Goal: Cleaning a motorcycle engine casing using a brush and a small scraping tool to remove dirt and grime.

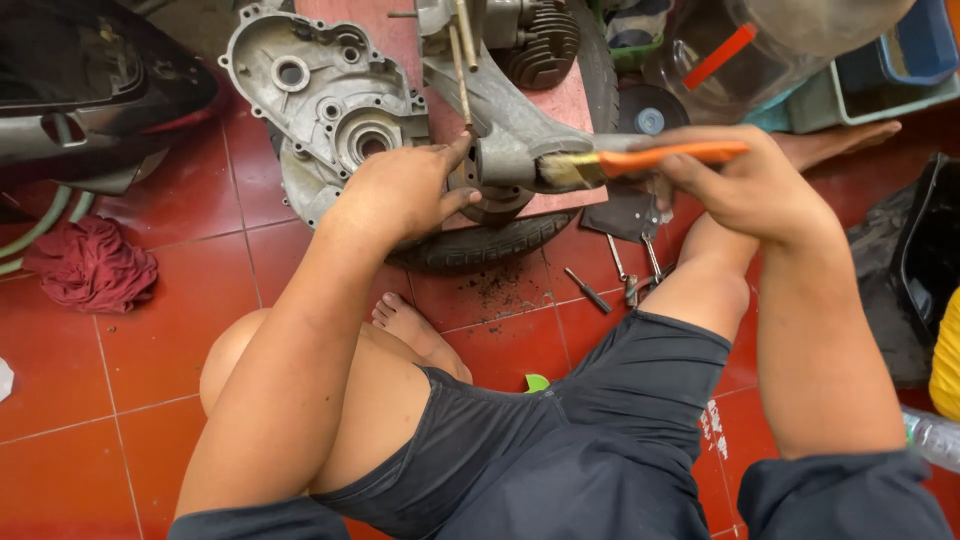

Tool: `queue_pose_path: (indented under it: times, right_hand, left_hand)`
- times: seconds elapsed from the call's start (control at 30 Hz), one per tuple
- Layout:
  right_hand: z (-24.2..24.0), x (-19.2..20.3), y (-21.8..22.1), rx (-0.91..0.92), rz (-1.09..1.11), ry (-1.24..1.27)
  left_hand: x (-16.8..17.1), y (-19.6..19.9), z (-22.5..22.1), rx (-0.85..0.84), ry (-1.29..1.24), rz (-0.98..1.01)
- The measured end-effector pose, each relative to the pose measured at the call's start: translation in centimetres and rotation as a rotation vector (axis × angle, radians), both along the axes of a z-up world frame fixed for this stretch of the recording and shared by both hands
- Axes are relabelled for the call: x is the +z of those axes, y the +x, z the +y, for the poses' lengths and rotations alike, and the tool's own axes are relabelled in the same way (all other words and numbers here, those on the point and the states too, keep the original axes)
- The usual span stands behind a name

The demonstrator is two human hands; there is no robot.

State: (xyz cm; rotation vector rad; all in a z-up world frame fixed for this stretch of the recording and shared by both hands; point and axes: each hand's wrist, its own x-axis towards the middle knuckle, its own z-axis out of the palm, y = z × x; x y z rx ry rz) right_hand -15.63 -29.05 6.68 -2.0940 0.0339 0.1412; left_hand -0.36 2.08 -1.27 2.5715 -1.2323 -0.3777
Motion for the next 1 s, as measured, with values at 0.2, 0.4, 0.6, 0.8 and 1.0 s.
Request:
queue_pose_path:
  times: [0.2,0.4,0.6,0.8,1.0]
  right_hand:
    - [4.5,-2.7,-2.2,0.048,-0.422,-0.380]
    - [5.5,-2.3,-1.9,0.195,-0.386,-0.629]
    - [4.7,0.0,-2.1,0.236,-0.414,-0.687]
    - [7.0,-6.9,-2.4,0.156,-0.632,-1.016]
    - [6.8,-6.9,-0.3,0.198,-0.607,-0.668]
  left_hand:
    - [2.3,0.8,-0.5,-0.007,0.136,0.169]
    - [2.1,1.2,-1.6,-0.026,0.106,0.151]
    - [2.2,0.8,-1.0,-0.021,0.119,0.157]
    - [0.9,0.8,-1.5,-0.039,0.104,0.122]
    - [0.3,0.9,-2.1,-0.022,0.135,0.075]
